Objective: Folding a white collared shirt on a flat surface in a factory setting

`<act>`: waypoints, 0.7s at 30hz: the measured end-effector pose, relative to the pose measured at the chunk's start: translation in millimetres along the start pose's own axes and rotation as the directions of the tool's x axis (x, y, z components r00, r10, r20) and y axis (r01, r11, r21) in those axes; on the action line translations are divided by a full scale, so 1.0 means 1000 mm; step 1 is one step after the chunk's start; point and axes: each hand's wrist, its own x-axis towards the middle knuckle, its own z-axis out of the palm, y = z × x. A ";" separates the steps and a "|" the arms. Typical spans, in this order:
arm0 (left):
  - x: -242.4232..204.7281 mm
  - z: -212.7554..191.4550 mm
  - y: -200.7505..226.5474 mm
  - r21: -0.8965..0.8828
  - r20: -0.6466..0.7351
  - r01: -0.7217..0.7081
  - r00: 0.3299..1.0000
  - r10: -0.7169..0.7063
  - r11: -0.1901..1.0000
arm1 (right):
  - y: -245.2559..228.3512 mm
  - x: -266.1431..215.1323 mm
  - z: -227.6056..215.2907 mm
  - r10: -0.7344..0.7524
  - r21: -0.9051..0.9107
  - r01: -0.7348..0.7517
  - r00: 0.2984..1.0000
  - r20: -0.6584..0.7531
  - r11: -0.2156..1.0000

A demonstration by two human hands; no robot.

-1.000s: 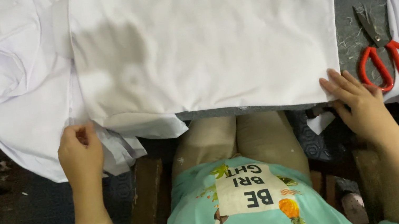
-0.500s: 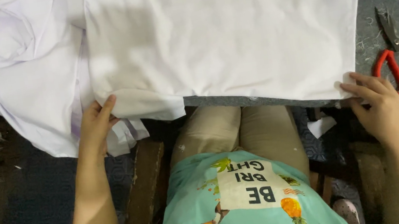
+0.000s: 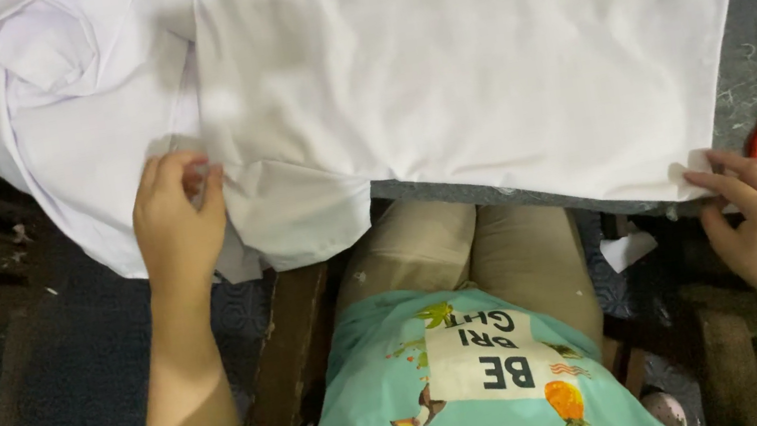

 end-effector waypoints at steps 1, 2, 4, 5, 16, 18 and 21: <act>0.007 0.007 -0.002 0.004 0.001 0.007 1.000 -0.007 1.000 | 0.001 0.000 0.002 -0.005 0.004 0.005 1.000 0.005 1.000; 0.014 0.014 -0.004 -0.059 0.035 -0.077 0.996 0.079 0.995 | 0.001 -0.001 0.003 -0.004 0.010 0.004 1.000 -0.007 1.000; 0.022 0.031 -0.017 -0.123 0.057 -0.154 0.985 0.162 0.980 | 0.001 0.000 0.004 -0.011 0.016 0.011 1.000 -0.021 1.000; 0.024 0.041 -0.028 -0.117 0.058 -0.190 0.979 0.197 0.975 | 0.000 -0.001 0.003 0.010 0.042 -0.010 1.000 -0.016 0.999; 0.033 0.063 -0.039 -0.021 -0.030 -0.210 0.977 0.210 0.977 | -0.001 0.002 0.000 0.019 0.082 -0.019 1.000 -0.002 0.996; 0.034 0.060 -0.030 0.066 0.012 -0.291 0.957 0.291 0.954 | 0.004 0.000 0.003 0.031 0.073 -0.030 0.999 -0.008 0.997; 0.035 0.062 -0.032 0.044 0.036 -0.249 0.968 0.247 0.968 | 0.005 0.000 0.003 0.013 0.073 -0.013 1.000 -0.011 0.997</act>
